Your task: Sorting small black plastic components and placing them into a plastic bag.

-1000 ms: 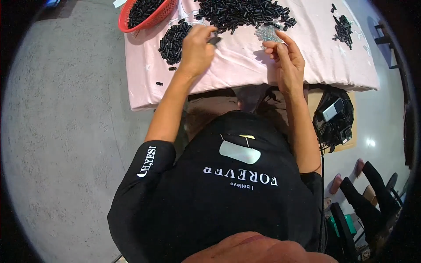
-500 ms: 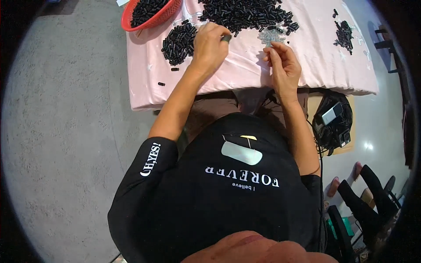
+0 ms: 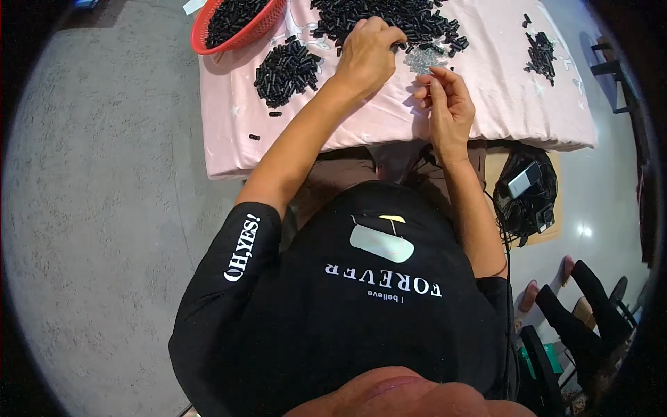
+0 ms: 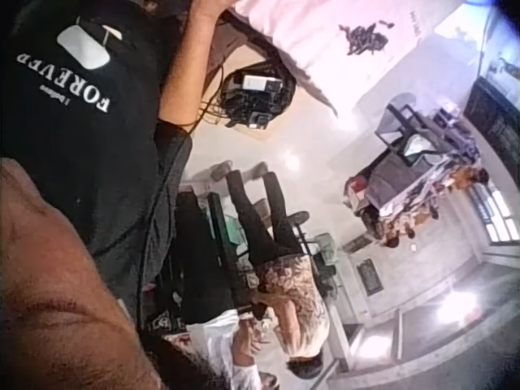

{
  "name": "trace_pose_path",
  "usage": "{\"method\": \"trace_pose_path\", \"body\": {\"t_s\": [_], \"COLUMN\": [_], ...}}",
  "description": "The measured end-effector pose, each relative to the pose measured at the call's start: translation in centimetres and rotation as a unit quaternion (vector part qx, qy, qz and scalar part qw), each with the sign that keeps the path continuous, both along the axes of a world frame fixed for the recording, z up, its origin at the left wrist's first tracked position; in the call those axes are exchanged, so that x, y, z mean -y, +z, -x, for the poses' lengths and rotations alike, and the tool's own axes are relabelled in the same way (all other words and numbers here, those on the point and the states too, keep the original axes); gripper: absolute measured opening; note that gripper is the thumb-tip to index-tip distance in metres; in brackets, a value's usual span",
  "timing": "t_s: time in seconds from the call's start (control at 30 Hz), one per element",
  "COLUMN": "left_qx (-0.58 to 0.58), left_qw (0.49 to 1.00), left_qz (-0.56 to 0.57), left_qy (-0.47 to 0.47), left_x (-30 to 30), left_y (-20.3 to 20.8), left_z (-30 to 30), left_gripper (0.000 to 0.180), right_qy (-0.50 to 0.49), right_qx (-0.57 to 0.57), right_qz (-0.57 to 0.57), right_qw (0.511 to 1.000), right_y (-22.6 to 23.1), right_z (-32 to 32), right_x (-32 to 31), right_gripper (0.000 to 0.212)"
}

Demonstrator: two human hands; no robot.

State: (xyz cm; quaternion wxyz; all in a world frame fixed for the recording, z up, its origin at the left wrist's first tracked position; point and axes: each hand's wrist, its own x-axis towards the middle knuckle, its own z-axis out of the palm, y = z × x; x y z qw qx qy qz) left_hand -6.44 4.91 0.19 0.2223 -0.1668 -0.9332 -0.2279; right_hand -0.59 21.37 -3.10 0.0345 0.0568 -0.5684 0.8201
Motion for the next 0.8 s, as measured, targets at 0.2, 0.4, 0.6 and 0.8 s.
{"method": "trace_pose_path", "body": {"t_s": [0.2, 0.4, 0.6, 0.8], "left_qx": [0.005, 0.033, 0.052, 0.174], "left_qw": [0.997, 0.995, 0.998, 0.971], "left_qz": [0.072, 0.09, 0.01, -0.122], "left_qy": [0.013, 0.006, -0.045, -0.112], "left_x": [-0.5, 0.5, 0.2, -0.5], "left_y": [-0.8, -0.7, 0.6, 1.7], "left_z": [1.4, 0.3, -2.0, -4.2], "left_gripper": [0.021, 0.022, 0.025, 0.023], "right_qy": [0.001, 0.003, -0.017, 0.002], "right_qx": [-0.015, -0.023, 0.0, -0.028], "right_qz": [-0.003, -0.024, -0.039, -0.07], "right_qw": [1.0, 0.999, 0.999, 0.997], "right_y": [-0.2, -0.2, -0.4, -0.3], "right_z": [0.0, 0.0, 0.2, 0.0], "right_x": [-0.1, -0.3, 0.0, 0.0], "right_gripper": [0.018, 0.019, 0.015, 0.011]}}
